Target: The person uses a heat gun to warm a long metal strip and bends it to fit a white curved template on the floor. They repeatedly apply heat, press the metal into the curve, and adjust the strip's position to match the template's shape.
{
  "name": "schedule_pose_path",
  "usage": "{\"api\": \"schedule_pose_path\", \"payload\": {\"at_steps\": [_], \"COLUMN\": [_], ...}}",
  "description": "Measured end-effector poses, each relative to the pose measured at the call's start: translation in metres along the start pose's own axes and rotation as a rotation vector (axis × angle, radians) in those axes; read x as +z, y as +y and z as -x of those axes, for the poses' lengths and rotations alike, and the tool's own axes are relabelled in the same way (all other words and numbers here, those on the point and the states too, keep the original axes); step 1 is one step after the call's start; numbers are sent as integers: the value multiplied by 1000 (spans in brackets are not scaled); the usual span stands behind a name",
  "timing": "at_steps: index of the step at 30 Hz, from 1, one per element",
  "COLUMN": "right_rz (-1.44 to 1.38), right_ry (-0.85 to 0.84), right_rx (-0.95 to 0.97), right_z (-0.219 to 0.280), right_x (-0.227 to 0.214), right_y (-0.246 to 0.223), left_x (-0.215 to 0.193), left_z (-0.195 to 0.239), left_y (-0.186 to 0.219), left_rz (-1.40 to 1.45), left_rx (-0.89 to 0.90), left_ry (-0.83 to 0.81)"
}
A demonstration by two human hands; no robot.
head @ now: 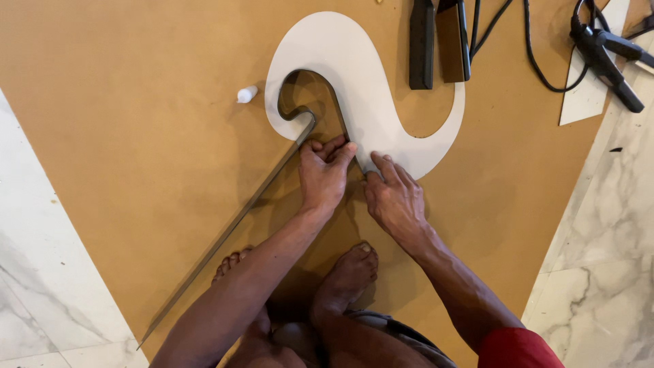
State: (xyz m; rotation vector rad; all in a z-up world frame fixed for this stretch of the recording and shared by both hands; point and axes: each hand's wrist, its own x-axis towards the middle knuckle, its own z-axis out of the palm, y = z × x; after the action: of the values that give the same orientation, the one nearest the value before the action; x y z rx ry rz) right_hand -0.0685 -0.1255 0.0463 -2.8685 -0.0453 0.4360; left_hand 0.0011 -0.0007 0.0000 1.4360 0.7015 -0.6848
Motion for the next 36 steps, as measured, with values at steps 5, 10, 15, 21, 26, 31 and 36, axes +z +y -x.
{"api": "schedule_pose_path", "payload": {"at_steps": [5,10,15,21,26,31,36], "right_rz": [-2,3,36,18,46,52,44], "right_ry": [-4,17,102,104,125,114,105], "right_rx": [0,-8,-13,-15,-34,-36,-39], "right_z": [0,2,4,5,4,4,11], "right_x": [3,7,18,20,24,17,17], "right_y": [1,3,6,9,10,5,5], "left_x": [-2,-5,-7,-2,1,4,4], "left_z": [1,9,15,27,15,24,23], "left_y": [4,13,11,14,-13,-3,-7], "left_rz": [15,-2,-53,50,107,43,78], "left_rx": [6,3,3,-37,-37,-50,-61], "left_ry": [-7,-12,-28,-53,-61,-24,-26]}}
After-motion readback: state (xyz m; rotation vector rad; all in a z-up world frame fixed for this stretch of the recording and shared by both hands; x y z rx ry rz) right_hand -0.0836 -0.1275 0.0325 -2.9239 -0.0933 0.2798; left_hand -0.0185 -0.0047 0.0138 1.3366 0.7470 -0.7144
